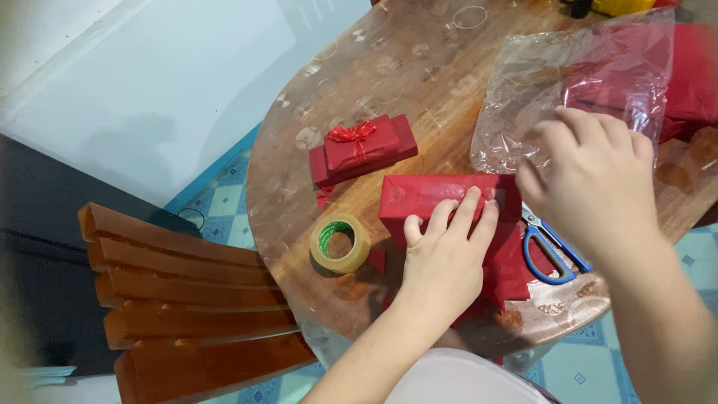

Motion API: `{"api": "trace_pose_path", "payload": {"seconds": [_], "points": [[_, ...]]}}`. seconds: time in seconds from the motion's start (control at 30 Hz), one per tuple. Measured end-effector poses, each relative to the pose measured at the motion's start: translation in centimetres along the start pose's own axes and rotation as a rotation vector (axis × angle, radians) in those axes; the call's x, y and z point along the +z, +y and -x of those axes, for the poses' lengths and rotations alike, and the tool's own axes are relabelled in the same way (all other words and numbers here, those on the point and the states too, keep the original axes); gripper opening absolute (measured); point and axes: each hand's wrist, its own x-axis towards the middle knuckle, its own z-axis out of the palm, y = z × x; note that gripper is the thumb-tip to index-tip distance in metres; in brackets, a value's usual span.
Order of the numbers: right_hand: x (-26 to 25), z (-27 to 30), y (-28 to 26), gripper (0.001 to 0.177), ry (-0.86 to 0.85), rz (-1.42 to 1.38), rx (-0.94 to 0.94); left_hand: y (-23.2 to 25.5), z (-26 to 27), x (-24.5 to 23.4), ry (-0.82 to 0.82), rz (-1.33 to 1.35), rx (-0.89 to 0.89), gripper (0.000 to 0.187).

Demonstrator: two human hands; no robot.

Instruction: The person wraps a small rectangular box in red paper on a wooden table. They fold the paper around the box, secure it with clear tape, and trim excess paper with scissors. A previously wrapped gift with a red ribbon is visible nearby.

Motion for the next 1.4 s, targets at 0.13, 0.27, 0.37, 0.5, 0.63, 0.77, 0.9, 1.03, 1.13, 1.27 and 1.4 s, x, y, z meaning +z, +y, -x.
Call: {"api": "trace_pose_path", "payload": {"seconds": [0.13,0.27,0.37,0.5,0.63,0.77,0.9,1.03,1.13,1.27,1.4], "points": [[1.7,-1.4,2.2,0.061,-0.23,-0.575,0.025,0.0,-0.1,0.0,-0.013,-0.004,-0.005,0.063],[4.0,-1.1,1.8,0.082,-0.491,-0.856,0.287,-0.4,-0.1,-0.1,-0.033,0.018,0.007,0.066],[4.7,-0.9,1.5,0.085,-0.51,-0.932,0.449,-0.5,0.0,-0.1,-0.04,0.031,0.003,0.066],[5.0,-1.1,1.3,0.086,-0.477,-0.919,0.52,-0.4,-0.1,-0.1,-0.052,0.022,0.005,0.068],[5.5,-0.8,1.2,0.085,-0.417,-1.003,0.512,-0.4,-0.2,-0.2,-0.064,0.01,0.02,0.071],[6.5,-0.2,1.6,0.069,-0.378,-1.209,0.55,-0.4,-0.1,-0.2,-0.061,-0.001,0.023,0.074],[7.2,0.1,2.0,0.055,-0.379,-1.302,0.614,-0.5,0.1,-0.2,-0.069,-0.002,0.033,0.077],[6.9,0.3,2.1,0.05,-0.414,-1.311,0.552,-0.4,0.0,-0.3,-0.081,0.003,0.023,0.078],[6.4,0.7,2.2,0.063,-0.483,-1.236,0.498,-0.4,0.1,-0.4,-0.087,0.018,0.021,0.077],[6.4,0.5,1.8,0.064,-0.442,-1.318,0.503,-0.4,0.1,-0.6,-0.08,0.021,0.028,0.077],[5.9,0.4,1.4,0.074,-0.483,-1.229,0.497,-0.2,0.1,-0.8,-0.097,0.016,0.021,0.08]]}}
